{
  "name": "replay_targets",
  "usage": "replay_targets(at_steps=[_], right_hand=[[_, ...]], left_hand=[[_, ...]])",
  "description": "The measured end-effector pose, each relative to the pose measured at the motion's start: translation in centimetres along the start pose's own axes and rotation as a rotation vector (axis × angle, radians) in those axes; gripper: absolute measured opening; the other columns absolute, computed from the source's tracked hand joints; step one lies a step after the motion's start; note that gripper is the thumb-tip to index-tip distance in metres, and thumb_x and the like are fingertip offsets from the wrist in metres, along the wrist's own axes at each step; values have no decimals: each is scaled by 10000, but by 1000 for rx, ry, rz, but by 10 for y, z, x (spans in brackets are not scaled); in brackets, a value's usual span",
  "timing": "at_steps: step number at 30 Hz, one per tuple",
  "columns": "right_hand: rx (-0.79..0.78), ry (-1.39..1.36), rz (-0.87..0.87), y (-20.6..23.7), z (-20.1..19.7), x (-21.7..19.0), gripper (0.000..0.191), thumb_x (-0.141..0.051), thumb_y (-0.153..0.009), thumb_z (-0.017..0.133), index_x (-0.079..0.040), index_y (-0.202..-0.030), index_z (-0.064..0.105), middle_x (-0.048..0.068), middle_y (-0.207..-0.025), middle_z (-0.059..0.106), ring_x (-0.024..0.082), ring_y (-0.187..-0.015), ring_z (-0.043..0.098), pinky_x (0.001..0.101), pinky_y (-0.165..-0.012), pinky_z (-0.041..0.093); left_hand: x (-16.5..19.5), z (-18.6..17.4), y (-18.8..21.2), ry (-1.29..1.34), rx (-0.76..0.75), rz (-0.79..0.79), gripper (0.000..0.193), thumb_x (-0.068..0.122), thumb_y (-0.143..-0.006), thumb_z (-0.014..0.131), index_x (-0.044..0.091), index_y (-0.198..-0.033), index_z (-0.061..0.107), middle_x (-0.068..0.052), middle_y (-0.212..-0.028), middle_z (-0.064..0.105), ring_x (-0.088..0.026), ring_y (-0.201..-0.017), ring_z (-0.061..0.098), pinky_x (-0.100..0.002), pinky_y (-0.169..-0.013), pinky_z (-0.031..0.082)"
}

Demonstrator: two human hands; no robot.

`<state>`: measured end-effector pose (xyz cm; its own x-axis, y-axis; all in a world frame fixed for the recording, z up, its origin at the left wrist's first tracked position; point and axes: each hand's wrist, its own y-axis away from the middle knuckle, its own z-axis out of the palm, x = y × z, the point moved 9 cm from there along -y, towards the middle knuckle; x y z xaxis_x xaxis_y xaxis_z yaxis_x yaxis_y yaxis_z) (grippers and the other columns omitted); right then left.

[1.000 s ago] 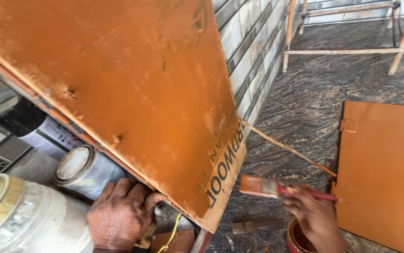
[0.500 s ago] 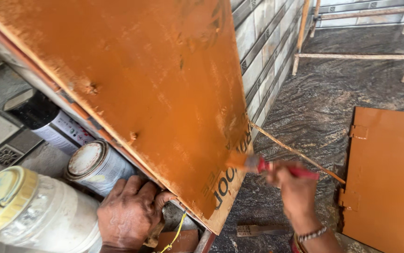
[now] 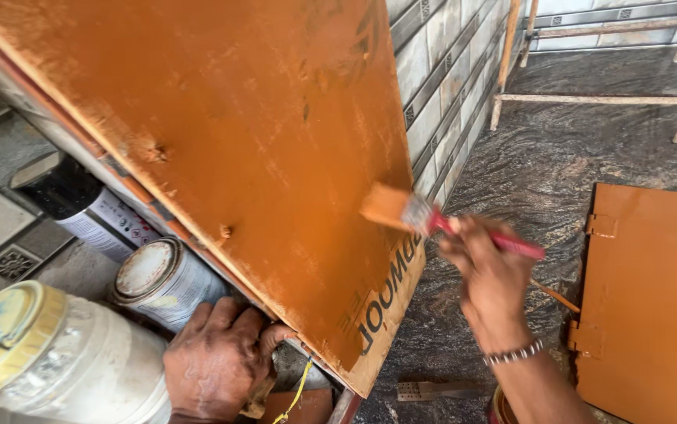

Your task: The person paints a vertical wooden board with orange paint using a brush. They repeatedly dip the brush into a small paint can and apply the paint to the board's surface and edges.

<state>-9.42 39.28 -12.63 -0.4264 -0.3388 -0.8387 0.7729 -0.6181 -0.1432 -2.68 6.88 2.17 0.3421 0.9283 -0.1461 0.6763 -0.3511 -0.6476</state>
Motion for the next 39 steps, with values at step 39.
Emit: replay_targets(at_steps=[39], right_hand=[[141,25,180,-39,17,28,130,-55,-996,589,7,-917,671,120,-808,721,160,-602,697,199,-410,519]], left_hand=[[-7,9,0,-44,-63,-51,383,575,-729,692,200,-768,765,24,-790,681,-227,-751,674,-380,-592,552]])
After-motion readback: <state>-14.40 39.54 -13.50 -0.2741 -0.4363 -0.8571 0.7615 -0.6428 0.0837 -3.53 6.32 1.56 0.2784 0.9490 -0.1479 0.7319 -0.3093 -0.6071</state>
